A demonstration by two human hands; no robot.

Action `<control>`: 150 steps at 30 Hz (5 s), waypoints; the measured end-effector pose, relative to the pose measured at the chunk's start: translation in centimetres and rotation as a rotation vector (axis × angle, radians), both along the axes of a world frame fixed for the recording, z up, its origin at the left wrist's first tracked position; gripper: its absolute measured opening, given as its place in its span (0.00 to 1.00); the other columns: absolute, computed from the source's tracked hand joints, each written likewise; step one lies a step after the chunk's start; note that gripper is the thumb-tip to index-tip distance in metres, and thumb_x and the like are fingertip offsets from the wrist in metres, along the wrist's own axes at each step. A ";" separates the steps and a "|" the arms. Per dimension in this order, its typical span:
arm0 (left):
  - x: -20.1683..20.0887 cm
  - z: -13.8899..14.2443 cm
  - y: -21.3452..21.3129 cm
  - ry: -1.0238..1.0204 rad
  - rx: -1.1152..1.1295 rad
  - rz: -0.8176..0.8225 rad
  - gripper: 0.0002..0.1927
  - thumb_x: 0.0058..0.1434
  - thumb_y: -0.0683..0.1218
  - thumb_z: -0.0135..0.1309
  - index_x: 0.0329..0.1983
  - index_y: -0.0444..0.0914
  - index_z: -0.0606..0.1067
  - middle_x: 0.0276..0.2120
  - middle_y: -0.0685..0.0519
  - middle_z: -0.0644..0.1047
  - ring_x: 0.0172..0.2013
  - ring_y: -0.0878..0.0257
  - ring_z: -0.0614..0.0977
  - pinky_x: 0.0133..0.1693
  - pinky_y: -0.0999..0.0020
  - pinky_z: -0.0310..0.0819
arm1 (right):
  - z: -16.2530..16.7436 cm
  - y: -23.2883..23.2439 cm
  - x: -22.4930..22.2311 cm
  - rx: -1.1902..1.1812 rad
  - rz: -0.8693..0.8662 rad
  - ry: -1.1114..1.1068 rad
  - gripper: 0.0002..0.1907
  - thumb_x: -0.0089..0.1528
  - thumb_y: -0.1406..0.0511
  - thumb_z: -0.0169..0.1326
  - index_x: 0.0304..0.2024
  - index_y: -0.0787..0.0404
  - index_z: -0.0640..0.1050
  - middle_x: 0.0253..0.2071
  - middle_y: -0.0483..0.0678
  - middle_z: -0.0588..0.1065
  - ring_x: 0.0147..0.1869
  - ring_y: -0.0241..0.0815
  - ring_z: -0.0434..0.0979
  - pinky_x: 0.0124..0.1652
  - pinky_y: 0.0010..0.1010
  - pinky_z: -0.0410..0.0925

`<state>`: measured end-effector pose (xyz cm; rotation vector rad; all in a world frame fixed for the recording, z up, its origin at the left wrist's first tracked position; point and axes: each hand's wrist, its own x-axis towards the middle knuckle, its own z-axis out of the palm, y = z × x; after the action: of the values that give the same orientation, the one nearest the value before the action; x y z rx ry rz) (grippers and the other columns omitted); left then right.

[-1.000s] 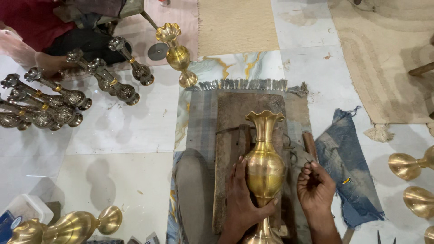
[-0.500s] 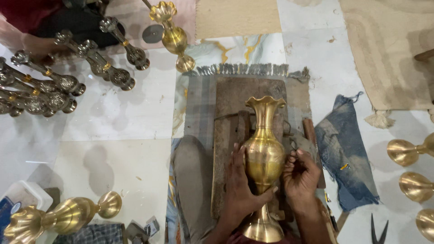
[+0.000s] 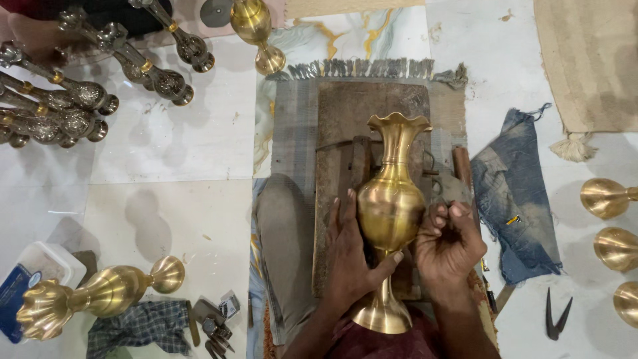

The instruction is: The person sits on the floor holding a brass vase on a wooden board on their lap and engraves decorative lines onto its body with a hand scriber. They then hold a punch against the vase and strike it with a wooden mallet, alternating between engraving and hammering on the vase surface.

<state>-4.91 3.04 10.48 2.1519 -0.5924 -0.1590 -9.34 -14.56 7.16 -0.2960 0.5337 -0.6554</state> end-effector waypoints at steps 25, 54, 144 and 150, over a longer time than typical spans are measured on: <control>0.0 -0.7 0.0 0.055 -0.034 -0.056 0.66 0.49 0.59 0.65 0.80 0.37 0.38 0.78 0.37 0.47 0.77 0.34 0.45 0.72 0.34 0.42 | -2.5 -0.9 0.1 0.029 -0.010 -0.135 0.02 0.60 0.73 0.58 0.35 0.66 0.77 0.33 0.51 0.76 0.34 0.36 0.71 0.32 0.20 0.65; -0.1 -2.3 1.3 0.107 0.041 -0.080 0.65 0.54 0.68 0.62 0.81 0.37 0.38 0.81 0.35 0.38 0.78 0.34 0.36 0.71 0.30 0.32 | -2.3 -0.7 -0.4 0.043 0.024 -0.252 0.01 0.61 0.74 0.56 0.35 0.66 0.77 0.32 0.51 0.75 0.34 0.37 0.70 0.32 0.21 0.65; -10.0 -2.4 4.9 -0.366 -0.164 -0.422 0.15 0.66 0.54 0.65 0.48 0.41 0.81 0.48 0.55 0.80 0.51 0.56 0.77 0.56 0.54 0.68 | -6.9 -4.5 -6.3 -1.153 0.088 0.666 0.20 0.62 0.72 0.54 0.57 0.67 0.80 0.48 0.51 0.79 0.50 0.38 0.77 0.51 0.29 0.70; -10.2 -4.4 6.3 -0.252 -0.258 -0.412 0.16 0.64 0.55 0.66 0.48 0.42 0.83 0.47 0.56 0.82 0.53 0.57 0.78 0.56 0.56 0.68 | -9.2 -5.2 -11.1 -1.163 0.087 0.874 0.33 0.53 0.75 0.60 0.62 0.65 0.70 0.55 0.52 0.75 0.49 0.40 0.75 0.46 0.29 0.69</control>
<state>-15.13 9.33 6.09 1.7906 -1.1374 -0.0306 -20.46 -19.79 -2.09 -1.7427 0.9125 -0.6766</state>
